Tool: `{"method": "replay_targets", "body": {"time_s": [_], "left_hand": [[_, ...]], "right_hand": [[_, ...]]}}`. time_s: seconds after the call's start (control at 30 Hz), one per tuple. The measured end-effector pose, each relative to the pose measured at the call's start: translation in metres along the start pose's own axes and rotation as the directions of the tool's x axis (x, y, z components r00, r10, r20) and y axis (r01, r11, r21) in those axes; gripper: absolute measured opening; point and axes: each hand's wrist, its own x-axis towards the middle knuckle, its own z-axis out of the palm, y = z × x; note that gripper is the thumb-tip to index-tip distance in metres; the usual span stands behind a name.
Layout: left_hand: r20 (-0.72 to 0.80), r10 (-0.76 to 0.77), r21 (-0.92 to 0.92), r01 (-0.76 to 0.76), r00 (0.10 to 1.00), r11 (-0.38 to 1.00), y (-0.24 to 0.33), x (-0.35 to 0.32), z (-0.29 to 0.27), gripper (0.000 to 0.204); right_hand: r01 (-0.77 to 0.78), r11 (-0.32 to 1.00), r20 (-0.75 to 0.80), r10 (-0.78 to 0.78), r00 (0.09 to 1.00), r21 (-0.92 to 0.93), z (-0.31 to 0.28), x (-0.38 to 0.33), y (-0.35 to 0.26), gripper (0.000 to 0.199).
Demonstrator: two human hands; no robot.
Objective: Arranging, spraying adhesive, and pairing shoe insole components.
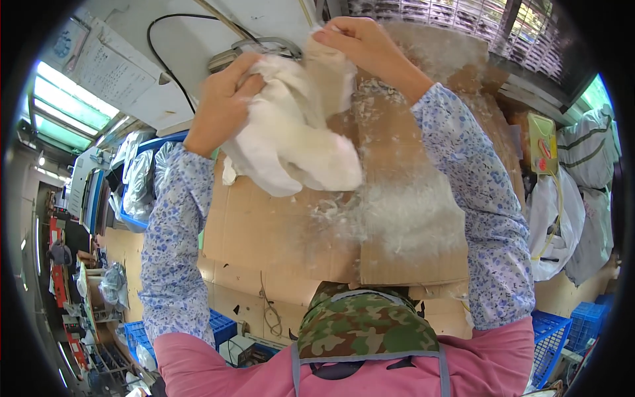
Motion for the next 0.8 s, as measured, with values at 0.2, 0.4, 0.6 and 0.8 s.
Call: {"method": "replay_targets", "body": {"time_s": [0.2, 0.4, 0.6, 0.8], "left_hand": [[-0.043, 0.033, 0.168, -0.025, 0.999, 0.985, 0.026, 0.028, 0.010, 0.031], [-0.264, 0.270, -0.067, -0.297, 0.926, 0.952, 0.062, 0.067, 0.034, 0.024], [-0.373, 0.358, -0.021, -0.394, 0.856, 0.919, 0.074, 0.070, 0.060, 0.024], [-0.430, 0.604, 0.051, -0.650, 0.671, 0.759, 0.060, 0.056, 0.033, 0.024]], "right_hand": [[-0.067, 0.760, 0.219, -0.101, 0.971, 0.646, 0.000, -0.023, -0.063, 0.050], [0.289, 0.911, 0.145, -0.341, 0.929, 0.294, -0.020, -0.016, -0.078, 0.077], [0.279, 0.952, -0.196, -0.252, 0.948, 0.124, -0.018, -0.030, -0.038, 0.063], [0.254, 0.871, -0.250, -0.158, 0.955, 0.421, 0.021, -0.016, 0.003, 0.056]]}}
